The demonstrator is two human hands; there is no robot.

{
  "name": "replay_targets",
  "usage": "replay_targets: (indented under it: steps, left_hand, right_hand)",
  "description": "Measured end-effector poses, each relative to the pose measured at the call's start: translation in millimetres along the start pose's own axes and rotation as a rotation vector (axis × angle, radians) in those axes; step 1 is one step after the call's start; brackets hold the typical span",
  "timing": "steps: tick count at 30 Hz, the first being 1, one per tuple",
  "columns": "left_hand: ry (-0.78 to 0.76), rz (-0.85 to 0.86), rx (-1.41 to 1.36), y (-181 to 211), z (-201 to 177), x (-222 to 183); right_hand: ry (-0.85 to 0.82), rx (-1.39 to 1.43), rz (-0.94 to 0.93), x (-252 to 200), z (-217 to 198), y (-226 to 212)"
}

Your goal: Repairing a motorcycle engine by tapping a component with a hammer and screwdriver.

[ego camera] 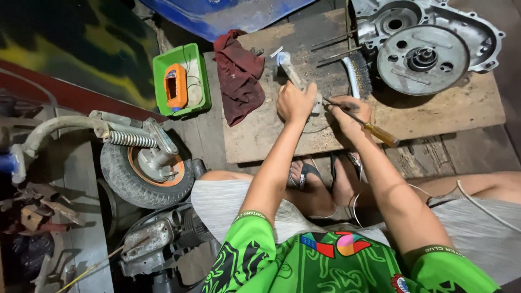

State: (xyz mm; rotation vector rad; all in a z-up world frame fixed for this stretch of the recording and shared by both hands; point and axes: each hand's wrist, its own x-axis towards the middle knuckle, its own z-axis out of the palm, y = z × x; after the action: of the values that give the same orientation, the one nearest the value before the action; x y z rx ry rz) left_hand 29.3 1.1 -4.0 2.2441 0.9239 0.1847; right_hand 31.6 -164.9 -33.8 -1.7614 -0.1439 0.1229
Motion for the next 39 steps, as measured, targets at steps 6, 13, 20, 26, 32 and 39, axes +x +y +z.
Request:
replay_targets:
  steps: [6,13,20,26,32,39]
  left_hand:
    - [-0.035,-0.044,-0.003,3,12,11]
    - [0.053,0.055,0.033,0,27,5]
    - [0.157,0.166,0.05,4,28,-1]
    - [0.185,0.193,0.077,1,32,3]
    - [0.206,0.202,0.105,-1,37,1]
    - [0.266,0.247,0.126,5,34,2]
  right_hand:
    - [0.027,-0.115,0.094,4,13,10]
    - [0.091,-0.114,-0.342,-1,24,23]
    - [0.072,-0.126,-0.403,-4,21,24]
    - [0.021,-0.127,-0.283,-1,14,26]
    - [0.016,-0.146,-0.208,5,14,24]
    - [0.03,-0.265,-0.102,11,20,8]
